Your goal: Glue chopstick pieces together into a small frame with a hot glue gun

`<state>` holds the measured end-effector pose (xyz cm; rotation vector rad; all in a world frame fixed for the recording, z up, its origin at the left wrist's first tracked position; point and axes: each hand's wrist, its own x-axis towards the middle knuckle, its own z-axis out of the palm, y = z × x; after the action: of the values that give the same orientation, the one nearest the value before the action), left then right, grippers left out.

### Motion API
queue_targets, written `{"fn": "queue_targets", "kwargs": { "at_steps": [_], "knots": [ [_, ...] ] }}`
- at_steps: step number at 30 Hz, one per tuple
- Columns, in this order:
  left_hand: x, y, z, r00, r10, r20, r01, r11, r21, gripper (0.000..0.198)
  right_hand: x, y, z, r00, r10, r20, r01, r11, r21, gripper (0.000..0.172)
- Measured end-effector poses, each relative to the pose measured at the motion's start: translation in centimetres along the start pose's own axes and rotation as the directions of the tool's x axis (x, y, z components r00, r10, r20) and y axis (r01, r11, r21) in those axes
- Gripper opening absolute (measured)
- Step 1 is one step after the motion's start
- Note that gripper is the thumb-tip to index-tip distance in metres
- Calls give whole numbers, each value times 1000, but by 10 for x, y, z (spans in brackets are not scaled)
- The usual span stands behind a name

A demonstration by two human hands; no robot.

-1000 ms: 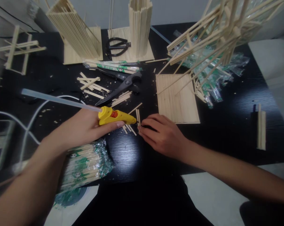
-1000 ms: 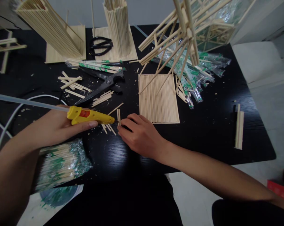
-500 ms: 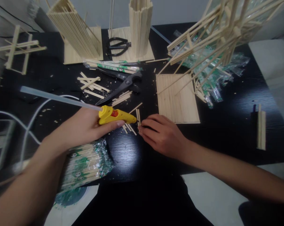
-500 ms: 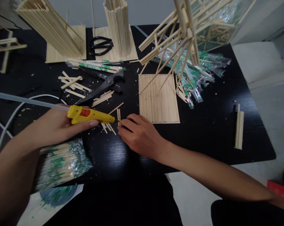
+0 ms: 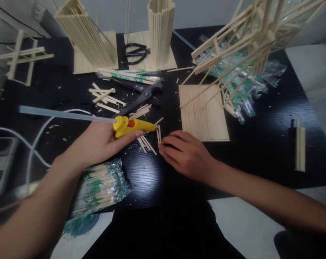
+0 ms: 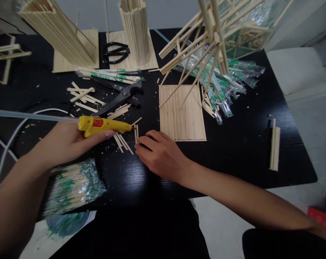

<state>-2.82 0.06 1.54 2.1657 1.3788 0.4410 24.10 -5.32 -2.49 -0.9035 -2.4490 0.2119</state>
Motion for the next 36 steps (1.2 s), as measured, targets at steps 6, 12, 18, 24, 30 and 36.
{"fn": "queue_targets", "kwargs": {
  "at_steps": [6,12,18,24,30,36],
  "knots": [
    [3,2,-7,996,-50,-76,58,992,109,39,0,1,0,1000,-1,1,1,1000,5,14],
    [4,-1,-12,968,-154,-198,182,975,130,27,-1,1,1,1000,27,5,-27,999,22,15],
    [12,-15,-11,986,-55,-156,93,964,247,40,-1,0,3,999,51,-2,-51,998,45,16],
    [25,-25,-5,982,-36,-183,77,972,221,45,-1,2,5,998,55,-16,-54,996,65,16],
    [17,-5,0,946,44,-320,117,877,465,50,0,3,4,999,51,-20,-49,996,79,16],
    [1,24,17,901,420,-106,-335,832,442,21,2,4,4,998,61,-23,-59,993,104,14]
  ]
}}
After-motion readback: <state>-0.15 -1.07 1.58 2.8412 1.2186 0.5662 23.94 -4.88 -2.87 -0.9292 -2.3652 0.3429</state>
